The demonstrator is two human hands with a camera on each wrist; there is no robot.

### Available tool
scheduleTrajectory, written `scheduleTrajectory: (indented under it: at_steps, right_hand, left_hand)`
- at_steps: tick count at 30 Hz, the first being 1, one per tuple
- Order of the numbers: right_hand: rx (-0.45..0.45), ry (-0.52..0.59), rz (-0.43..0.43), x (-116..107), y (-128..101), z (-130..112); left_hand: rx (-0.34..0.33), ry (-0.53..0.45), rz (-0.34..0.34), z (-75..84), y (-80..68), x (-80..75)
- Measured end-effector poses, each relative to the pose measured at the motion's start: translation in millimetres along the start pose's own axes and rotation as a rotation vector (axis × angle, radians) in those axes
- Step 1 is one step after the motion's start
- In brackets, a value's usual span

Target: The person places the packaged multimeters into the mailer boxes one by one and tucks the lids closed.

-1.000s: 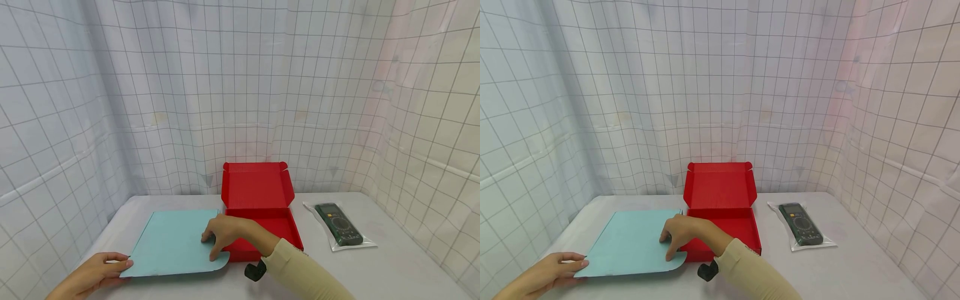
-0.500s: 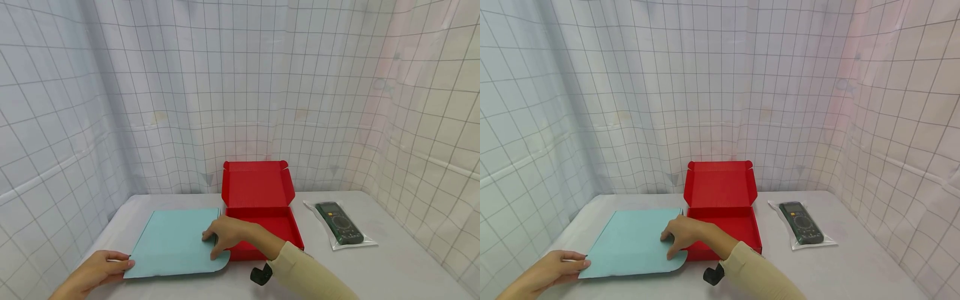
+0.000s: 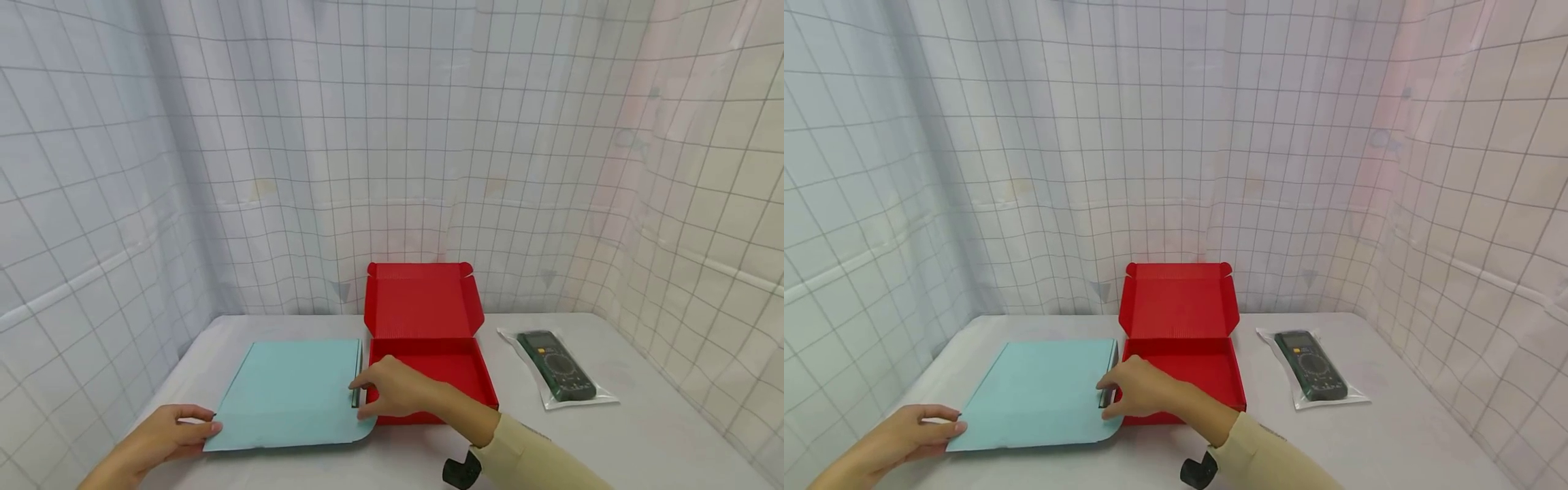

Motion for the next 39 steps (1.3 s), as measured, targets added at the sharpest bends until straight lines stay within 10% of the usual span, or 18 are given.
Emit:
scheduleTrajectory:
  at_steps: [16, 23, 28, 39]
  right_hand:
    - [0.016, 0.145, 0.102, 3.0, -41.3, -5.1]
    - [0.067, 0.258, 0.163, 5.5, -56.4, -5.2]
    - [0.092, 0.442, 0.150, 15.6, -64.1, -3.5]
    - [0.407, 0.726, 0.157, 52.3, -69.2, 2.7]
  left_hand:
    - [0.044, 0.260, 0.172, 14.4, -4.7, 0.2]
    - [0.457, 0.500, 0.432, 34.4, -17.1, 10.0]
    - [0.757, 0.625, 0.489, 41.8, -22.7, 24.7]
    - [0.774, 0.623, 0.390, 43.4, -21.2, 28.6]
Point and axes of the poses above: each hand's wrist, its own y-axis towards the middle knuckle, its own x-axis out of the palm, z = x × y, the point moved 5 cm from there along y, towards the middle knuckle, and after that the axes turned 11 degrees about -x, right-handed, at the moved point
